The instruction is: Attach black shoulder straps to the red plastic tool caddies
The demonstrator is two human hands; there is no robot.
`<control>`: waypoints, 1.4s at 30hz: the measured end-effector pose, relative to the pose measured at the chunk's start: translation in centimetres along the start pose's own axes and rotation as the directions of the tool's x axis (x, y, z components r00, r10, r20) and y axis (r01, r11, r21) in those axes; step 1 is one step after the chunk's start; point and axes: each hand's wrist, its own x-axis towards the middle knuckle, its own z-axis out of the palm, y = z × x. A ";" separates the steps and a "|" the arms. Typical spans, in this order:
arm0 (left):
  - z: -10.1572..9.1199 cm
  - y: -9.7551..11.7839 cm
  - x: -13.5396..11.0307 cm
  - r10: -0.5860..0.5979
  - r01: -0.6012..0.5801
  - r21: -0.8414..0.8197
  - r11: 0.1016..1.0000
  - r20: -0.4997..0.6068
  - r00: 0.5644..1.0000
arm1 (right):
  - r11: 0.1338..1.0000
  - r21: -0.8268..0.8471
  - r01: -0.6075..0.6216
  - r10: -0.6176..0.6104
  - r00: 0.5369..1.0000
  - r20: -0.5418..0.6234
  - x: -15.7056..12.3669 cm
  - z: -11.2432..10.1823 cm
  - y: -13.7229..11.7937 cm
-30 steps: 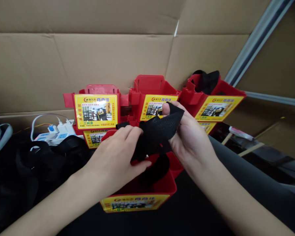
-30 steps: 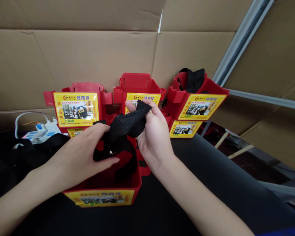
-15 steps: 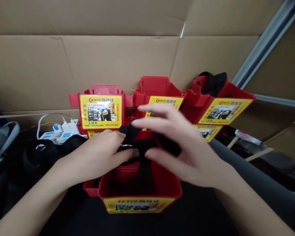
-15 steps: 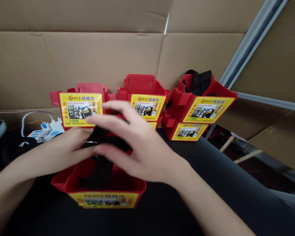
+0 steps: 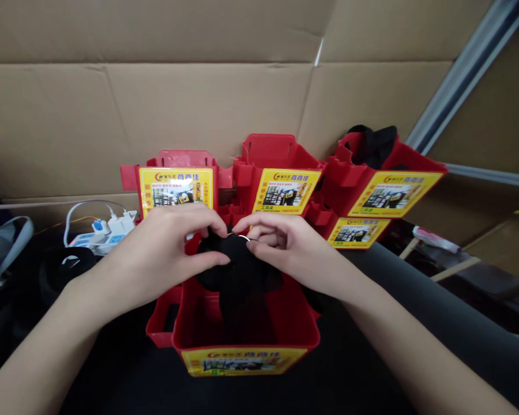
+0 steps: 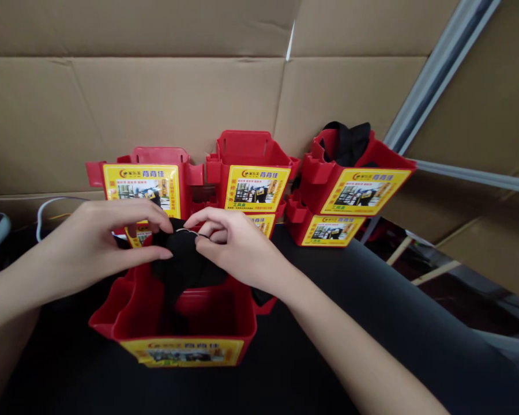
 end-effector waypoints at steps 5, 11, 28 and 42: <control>1.0 0.2 0.0 0.015 -0.023 0.145 0.989 0.052 0.999 | 1.000 0.007 0.006 -0.006 1.000 -0.010 0.0 0.4 -0.1; 1.7 0.6 0.2 0.003 0.002 -0.042 0.999 0.119 0.993 | 0.963 -0.254 0.088 -0.083 0.996 0.033 -0.5 0.8 -0.1; 1.3 -0.7 0.7 -0.183 0.235 -0.577 0.782 0.148 0.972 | 0.810 -0.491 0.321 -0.304 0.945 0.117 -0.9 0.0 -0.3; -0.1 -0.9 0.2 -0.123 0.219 -0.302 0.928 0.309 0.943 | 0.859 -0.455 0.233 -0.192 0.972 0.136 -0.8 -0.1 -0.5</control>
